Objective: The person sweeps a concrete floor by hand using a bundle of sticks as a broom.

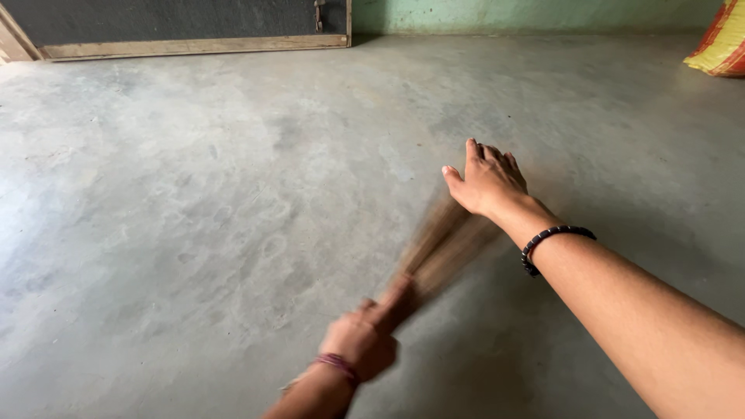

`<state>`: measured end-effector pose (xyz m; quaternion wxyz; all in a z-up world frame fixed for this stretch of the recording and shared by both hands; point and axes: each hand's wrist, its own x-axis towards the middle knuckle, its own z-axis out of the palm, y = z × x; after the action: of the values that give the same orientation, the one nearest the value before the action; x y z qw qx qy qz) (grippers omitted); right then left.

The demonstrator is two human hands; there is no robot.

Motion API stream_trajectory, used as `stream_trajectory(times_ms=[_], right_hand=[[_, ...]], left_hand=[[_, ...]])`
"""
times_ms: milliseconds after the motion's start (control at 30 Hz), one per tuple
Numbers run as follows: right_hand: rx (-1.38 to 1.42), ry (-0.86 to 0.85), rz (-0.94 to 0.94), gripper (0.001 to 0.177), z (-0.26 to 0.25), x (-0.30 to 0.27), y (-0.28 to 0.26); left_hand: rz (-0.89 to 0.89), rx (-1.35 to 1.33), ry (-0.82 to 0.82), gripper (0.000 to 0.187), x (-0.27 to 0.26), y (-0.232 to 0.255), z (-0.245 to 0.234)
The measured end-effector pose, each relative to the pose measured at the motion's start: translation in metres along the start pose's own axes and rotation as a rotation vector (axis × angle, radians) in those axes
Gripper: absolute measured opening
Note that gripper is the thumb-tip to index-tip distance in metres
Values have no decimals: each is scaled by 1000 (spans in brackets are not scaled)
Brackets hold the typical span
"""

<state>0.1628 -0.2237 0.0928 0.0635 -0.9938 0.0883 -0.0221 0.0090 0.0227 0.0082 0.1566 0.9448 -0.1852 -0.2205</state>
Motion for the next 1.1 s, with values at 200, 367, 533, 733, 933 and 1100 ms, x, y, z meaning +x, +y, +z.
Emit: stream_trajectory(times_ms=[200,367,533,733,933,1100], right_hand=[[-36,11,-4,83,-7,-7,13],[-31,-14,39,81,-18,-13,20],[-54,-26,50,82,-13,-16,32],[-76,-32,78,83,-3,-20,59],[-88,-39,115,82,10,-13,71],[-84,-57,124,82,16,-8,64]], left_hand=[[-523,-299,458,108,-8,-129,-41],[-852,-393,434,114,9,-188,-59],[-722,-260,256,110,73,-152,-46],[-419,34,82,101,116,-38,-12],[-71,-248,153,105,102,-47,-16],[-194,-319,516,113,99,-142,-55]])
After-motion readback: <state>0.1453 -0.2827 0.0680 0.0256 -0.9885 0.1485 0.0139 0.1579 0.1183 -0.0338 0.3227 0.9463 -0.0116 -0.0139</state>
